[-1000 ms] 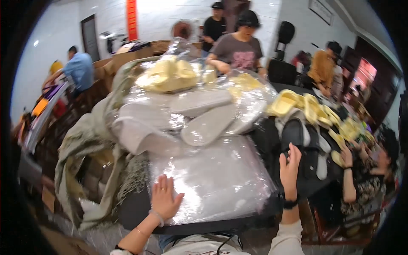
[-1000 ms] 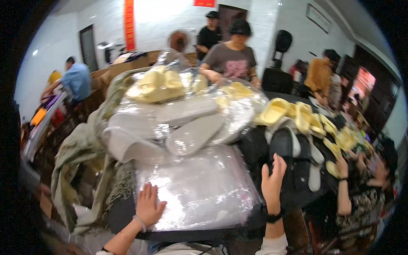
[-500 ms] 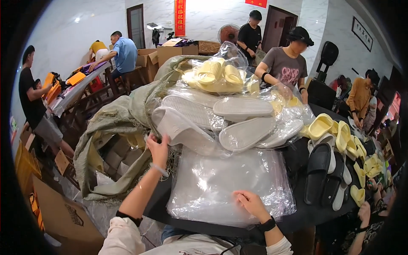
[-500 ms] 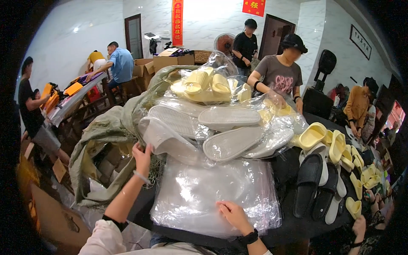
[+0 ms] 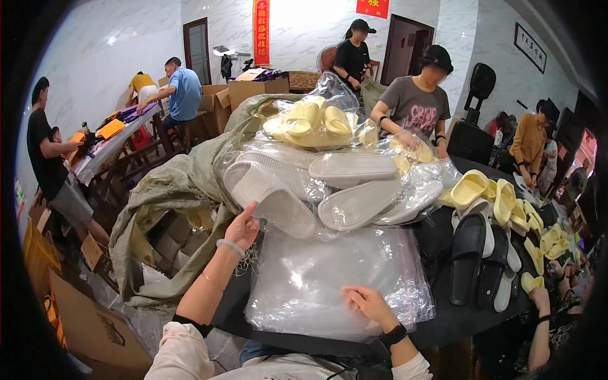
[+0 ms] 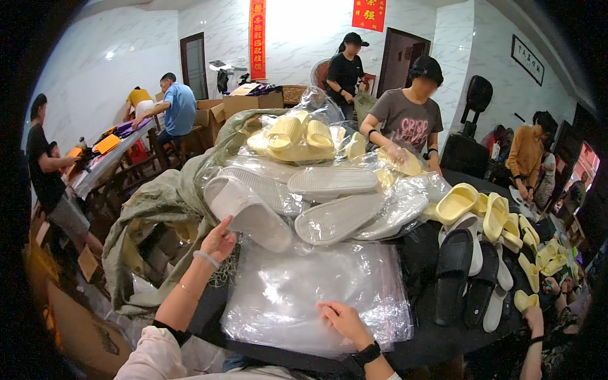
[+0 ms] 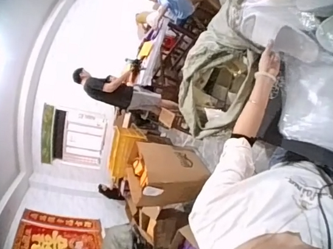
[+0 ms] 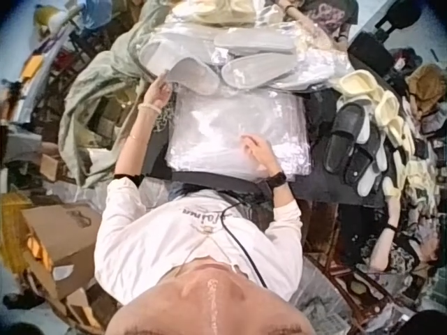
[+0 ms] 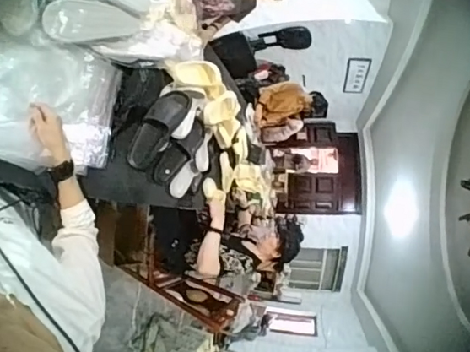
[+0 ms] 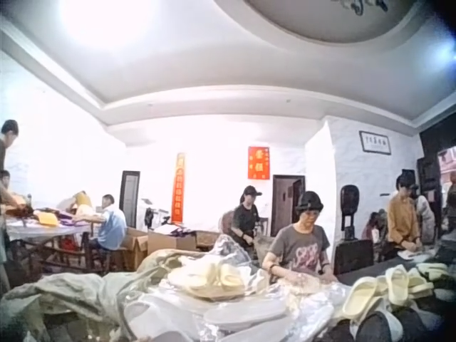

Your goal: Packing various colored slippers into clear plastic bags and then into larger sacks.

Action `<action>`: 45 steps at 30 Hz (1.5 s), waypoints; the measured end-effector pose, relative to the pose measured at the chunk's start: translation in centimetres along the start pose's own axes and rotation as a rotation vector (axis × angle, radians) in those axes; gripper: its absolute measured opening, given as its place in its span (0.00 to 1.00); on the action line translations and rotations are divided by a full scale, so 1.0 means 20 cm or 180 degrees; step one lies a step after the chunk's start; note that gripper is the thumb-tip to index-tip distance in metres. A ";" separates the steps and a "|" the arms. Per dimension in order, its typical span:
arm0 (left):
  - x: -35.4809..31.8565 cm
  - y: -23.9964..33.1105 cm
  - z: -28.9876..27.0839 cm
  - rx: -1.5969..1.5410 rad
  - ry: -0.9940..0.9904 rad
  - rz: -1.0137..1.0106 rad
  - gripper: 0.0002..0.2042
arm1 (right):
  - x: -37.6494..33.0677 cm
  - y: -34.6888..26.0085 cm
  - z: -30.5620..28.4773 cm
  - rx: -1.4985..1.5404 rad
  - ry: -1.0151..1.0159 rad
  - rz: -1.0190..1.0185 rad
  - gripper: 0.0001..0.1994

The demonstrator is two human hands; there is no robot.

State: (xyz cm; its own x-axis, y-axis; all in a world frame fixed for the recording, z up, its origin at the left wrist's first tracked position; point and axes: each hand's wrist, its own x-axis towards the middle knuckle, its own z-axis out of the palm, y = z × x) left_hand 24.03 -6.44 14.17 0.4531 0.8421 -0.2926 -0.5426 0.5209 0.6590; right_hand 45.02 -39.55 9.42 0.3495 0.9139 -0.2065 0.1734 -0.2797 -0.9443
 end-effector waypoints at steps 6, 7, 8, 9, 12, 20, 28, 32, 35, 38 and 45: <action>-0.03 -0.22 0.15 0.3998 0.2318 0.1967 0.48 | -0.01 0.00 -0.01 0.0134 0.0007 0.0089 0.14; -0.03 -0.23 0.16 0.3955 0.2237 0.2354 0.55 | -0.01 0.00 -0.02 0.0152 -0.0014 0.0079 0.14; -0.01 -0.23 0.18 0.3957 0.2188 0.2365 0.55 | -0.01 0.01 -0.02 0.0162 0.0030 0.0075 0.14; 0.01 -0.21 0.17 0.3937 0.1992 0.2486 0.54 | -0.01 0.01 -0.02 0.0189 0.0000 0.0092 0.14; 0.27 -0.11 -0.10 0.3836 0.1503 0.2559 0.45 | 0.00 0.01 -0.01 0.0201 -0.0104 0.0019 0.14; 0.24 0.08 0.05 0.2482 0.0602 0.2533 0.13 | -0.01 0.01 -0.04 0.0316 -0.0033 0.0085 0.14; -0.32 0.42 0.40 0.1454 0.0619 0.2762 0.24 | -0.02 0.00 -0.01 0.0350 -0.0119 0.0102 0.14; -0.53 0.43 0.31 0.1487 0.0173 0.3904 0.20 | -0.01 0.01 0.00 0.0380 -0.0168 0.0154 0.14; -0.75 0.39 0.32 0.1165 -0.0961 0.3172 0.23 | 0.00 0.00 -0.02 0.0221 -0.0041 0.0089 0.13; -0.79 0.40 0.31 0.1342 -0.0414 0.3191 0.25 | 0.01 0.02 -0.01 0.0197 -0.0055 -0.0030 0.13; -0.73 -0.03 0.68 0.4147 -0.0444 0.0731 0.34 | 0.05 0.42 -0.09 0.0632 0.0011 -0.0773 0.13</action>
State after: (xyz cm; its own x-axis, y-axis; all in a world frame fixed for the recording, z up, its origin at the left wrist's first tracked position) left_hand 27.37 -20.84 27.52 0.5536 0.8303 -0.0647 0.4178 -0.2097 0.8840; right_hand 48.38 -41.59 1.69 0.3229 0.9459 0.0316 0.0691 0.0098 -0.9976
